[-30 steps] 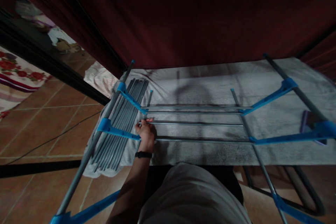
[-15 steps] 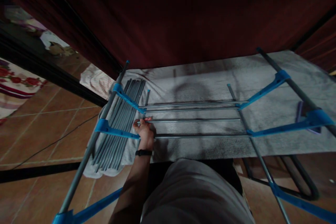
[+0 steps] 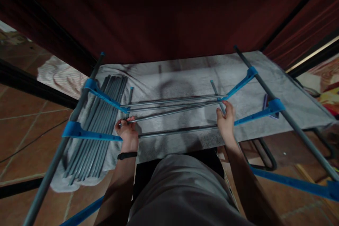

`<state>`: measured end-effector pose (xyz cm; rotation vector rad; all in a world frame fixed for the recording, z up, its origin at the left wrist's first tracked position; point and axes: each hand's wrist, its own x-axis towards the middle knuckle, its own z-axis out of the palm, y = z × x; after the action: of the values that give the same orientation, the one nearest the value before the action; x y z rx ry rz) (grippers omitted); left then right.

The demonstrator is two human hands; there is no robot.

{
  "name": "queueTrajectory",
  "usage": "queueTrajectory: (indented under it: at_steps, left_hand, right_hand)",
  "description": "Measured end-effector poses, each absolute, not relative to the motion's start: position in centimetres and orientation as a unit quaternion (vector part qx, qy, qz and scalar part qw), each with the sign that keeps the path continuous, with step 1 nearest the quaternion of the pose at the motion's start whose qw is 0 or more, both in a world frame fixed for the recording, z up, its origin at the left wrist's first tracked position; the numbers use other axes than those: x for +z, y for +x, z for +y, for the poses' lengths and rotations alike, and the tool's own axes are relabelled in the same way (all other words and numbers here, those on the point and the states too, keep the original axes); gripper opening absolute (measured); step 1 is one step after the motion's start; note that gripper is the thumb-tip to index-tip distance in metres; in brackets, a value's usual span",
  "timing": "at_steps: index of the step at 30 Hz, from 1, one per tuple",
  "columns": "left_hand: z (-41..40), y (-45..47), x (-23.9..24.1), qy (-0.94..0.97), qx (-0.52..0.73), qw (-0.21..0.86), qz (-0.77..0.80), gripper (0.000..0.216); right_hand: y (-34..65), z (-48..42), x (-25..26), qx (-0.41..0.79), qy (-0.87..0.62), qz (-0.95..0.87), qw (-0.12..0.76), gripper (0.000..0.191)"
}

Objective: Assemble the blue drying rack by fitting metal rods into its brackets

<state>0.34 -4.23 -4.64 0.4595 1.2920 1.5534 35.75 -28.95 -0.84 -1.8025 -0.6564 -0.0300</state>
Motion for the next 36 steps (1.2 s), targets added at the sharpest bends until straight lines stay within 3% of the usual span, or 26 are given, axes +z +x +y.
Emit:
queueTrajectory:
  at_steps: [3, 6, 9, 17, 24, 31, 36]
  left_hand:
    - [-4.4, 0.2, -4.4, 0.191, 0.641, 0.512, 0.539, 0.025]
    - [-4.5, 0.2, -4.1, 0.202, 0.632, 0.521, 0.538, 0.024]
    - [-4.4, 0.1, -3.7, 0.227, 0.633, 0.525, 0.522, 0.023]
    - [-3.8, -0.1, -1.6, 0.210, 0.636, 0.516, 0.534, 0.021]
    - [-4.3, -0.2, -1.2, 0.197, 0.644, 0.537, 0.509, 0.025]
    - [-3.9, 0.9, 0.0, 0.210, 0.649, 0.539, 0.493, 0.016]
    - [-3.3, 1.4, 1.3, 0.215, 0.658, 0.531, 0.489, 0.012]
  right_hand:
    - [35.8, -28.6, -3.3, 0.069, -0.748, -0.150, 0.643, 0.045]
    - [36.4, -27.8, -4.8, 0.181, -0.638, -0.038, 0.748, 0.048]
    - [37.3, -27.0, -4.7, 0.221, -0.549, 0.023, 0.806, 0.048]
    - [38.1, -27.8, -2.2, 0.255, -0.496, -0.043, 0.829, 0.032]
    - [39.5, -28.5, 0.2, 0.288, -0.497, -0.093, 0.814, 0.033]
    - [40.0, -27.5, -0.9, 0.233, -0.512, -0.041, 0.826, 0.036]
    - [40.4, -27.1, -1.0, 0.253, -0.504, -0.027, 0.825, 0.028]
